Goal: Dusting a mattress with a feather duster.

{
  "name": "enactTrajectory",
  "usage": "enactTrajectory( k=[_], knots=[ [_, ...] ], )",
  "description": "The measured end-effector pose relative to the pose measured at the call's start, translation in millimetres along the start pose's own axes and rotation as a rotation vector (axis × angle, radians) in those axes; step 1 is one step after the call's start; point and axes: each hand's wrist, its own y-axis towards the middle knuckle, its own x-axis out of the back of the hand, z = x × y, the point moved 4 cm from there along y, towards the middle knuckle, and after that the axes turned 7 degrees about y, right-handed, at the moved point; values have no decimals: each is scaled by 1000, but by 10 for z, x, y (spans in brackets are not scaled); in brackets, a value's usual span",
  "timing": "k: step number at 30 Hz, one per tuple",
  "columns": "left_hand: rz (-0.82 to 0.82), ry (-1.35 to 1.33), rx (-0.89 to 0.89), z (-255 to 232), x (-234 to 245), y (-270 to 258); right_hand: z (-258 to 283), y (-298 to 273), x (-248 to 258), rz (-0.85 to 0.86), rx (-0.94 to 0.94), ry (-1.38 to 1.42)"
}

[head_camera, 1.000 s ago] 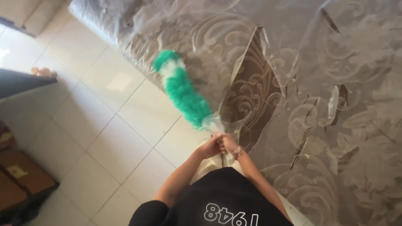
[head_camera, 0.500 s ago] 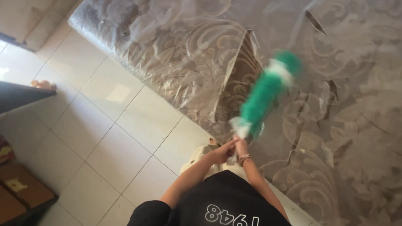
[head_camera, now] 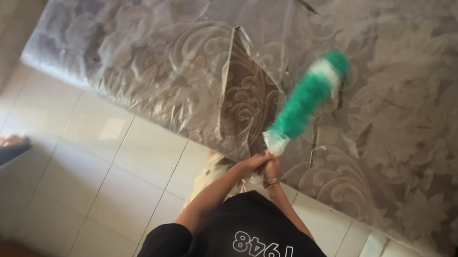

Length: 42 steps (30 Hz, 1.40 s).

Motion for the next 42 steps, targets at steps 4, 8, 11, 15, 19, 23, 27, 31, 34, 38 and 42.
enactTrajectory(
  k=[4, 8, 11, 15, 19, 23, 27, 31, 34, 38, 42],
  knots=[
    [27, 154, 114, -360, 9, -56, -112, 353, 73, -51, 89, 205],
    [20, 209, 104, -188, 702, 61, -400, 358, -575, -125, 88, 209],
    [0, 19, 136, -42, 1530, 6, -712, 421, -1347, -91, 22, 66],
    [-125, -488, 73, 163, 2637, -404, -1785, 947, -2285, 306, -18, -341],
    [-164, -766, 46, 186, 3392, -1175, -1804, 315, -3477, 748, -216, -554],
    [-115, -635, -43, -303, 3664, -1445, -1677, 236, -3744, 798, -181, -583],
    [-18, -337, -49, -358, 3597, -831, -1590, 647, -3348, 565, 160, -617],
    [-26, -22, -41, -1101, 3300, -692, -1155, 701, -3278, 160, 107, -316],
    [42, 87, -105, -1281, 3179, -454, -759, 620, -3404, -11, 111, 4],
    [69, 41, -1, -926, 3374, -110, -878, 907, -3328, -171, 89, 111],
    [36, -248, 92, -700, 3649, -192, -1167, 1097, -3442, -10, -64, -337]
  ],
)
